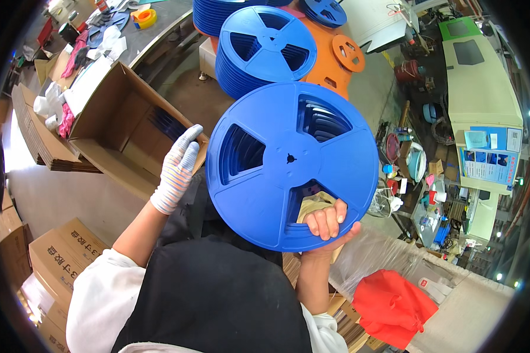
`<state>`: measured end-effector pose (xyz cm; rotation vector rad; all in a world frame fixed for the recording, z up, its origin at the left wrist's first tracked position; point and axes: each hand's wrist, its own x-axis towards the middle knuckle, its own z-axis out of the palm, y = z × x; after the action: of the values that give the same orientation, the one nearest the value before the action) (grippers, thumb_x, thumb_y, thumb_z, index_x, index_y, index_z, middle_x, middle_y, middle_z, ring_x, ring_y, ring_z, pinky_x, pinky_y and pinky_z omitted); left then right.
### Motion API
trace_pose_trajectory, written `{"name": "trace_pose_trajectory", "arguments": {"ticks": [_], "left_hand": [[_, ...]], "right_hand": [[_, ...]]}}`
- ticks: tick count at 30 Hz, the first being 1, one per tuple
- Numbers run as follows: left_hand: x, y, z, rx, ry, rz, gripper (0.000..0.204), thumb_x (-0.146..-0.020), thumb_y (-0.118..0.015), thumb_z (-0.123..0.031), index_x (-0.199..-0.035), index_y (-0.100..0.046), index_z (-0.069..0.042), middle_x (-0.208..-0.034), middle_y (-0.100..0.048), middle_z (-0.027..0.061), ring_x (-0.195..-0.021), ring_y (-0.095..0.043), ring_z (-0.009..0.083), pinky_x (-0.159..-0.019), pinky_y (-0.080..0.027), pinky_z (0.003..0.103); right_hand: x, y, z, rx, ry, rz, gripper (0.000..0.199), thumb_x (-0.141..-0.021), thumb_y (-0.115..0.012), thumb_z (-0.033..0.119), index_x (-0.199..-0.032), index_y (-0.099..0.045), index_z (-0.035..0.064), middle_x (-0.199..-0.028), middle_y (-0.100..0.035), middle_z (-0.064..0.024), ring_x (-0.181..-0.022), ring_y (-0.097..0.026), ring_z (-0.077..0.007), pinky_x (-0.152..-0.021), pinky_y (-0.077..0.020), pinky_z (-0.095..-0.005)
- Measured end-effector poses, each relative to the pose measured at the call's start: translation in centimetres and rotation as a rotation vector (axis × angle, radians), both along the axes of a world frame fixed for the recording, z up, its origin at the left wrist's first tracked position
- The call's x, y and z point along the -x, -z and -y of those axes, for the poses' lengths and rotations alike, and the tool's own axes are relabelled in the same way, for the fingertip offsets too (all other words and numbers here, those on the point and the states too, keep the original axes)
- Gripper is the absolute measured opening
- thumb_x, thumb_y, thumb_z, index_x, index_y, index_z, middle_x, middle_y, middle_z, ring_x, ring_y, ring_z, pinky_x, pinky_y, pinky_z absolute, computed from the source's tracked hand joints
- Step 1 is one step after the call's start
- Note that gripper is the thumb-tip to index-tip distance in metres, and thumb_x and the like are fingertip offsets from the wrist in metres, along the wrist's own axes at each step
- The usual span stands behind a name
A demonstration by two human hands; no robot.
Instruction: The person repeatedly picks up blue plastic reels, wipes their surfaces with gloved hands, and places them into a cardboard box. The person continues this cycle of picking, wiping, and stacking the reels throughout the clip.
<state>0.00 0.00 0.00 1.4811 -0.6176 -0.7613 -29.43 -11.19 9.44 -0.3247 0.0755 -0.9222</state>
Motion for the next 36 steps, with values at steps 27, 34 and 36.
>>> {"name": "trace_pose_trajectory", "arguments": {"ticks": [27, 34, 36], "left_hand": [[0.5, -2.9, -5.3, 0.600, 0.195, -1.582, 0.082, -0.081, -0.076, -0.045, -0.140, -0.042, 0.000, -0.123, -0.062, 0.0151, -0.124, -0.056, 0.0318, -0.109, -0.044, 0.045], [0.3, -1.8, -5.8, 0.844, 0.327, -1.750, 0.085, -0.080, -0.075, -0.050, -0.143, -0.040, -0.004, -0.127, -0.056, 0.0156, -0.121, -0.057, 0.0322, -0.112, -0.042, 0.045], [0.2, -1.8, -5.9, 0.788, 0.286, -1.786, 0.089, -0.076, -0.077, -0.053, -0.137, -0.042, 0.001, -0.118, -0.063, 0.0201, -0.125, -0.053, 0.0371, -0.110, -0.041, 0.046]], "right_hand": [[-4.7, -1.7, -3.3, -0.119, -0.085, -0.609, 0.029, -0.096, -0.059, 0.036, -0.107, -0.060, 0.0092, -0.069, -0.046, 0.0007, -0.063, -0.044, -0.0140, -0.067, -0.0390, -0.0333], [-3.0, -1.2, -3.7, -0.097, -0.044, -0.561, 0.029, -0.094, -0.059, 0.038, -0.094, -0.053, 0.0094, -0.061, -0.044, 0.0027, -0.053, -0.045, -0.0113, -0.057, -0.0394, -0.0299], [-2.7, -1.1, -3.9, -0.061, -0.051, -0.510, 0.031, -0.095, -0.060, 0.040, -0.094, -0.052, 0.0094, -0.060, -0.044, 0.0028, -0.051, -0.045, -0.0111, -0.055, -0.0391, -0.0294]]}}
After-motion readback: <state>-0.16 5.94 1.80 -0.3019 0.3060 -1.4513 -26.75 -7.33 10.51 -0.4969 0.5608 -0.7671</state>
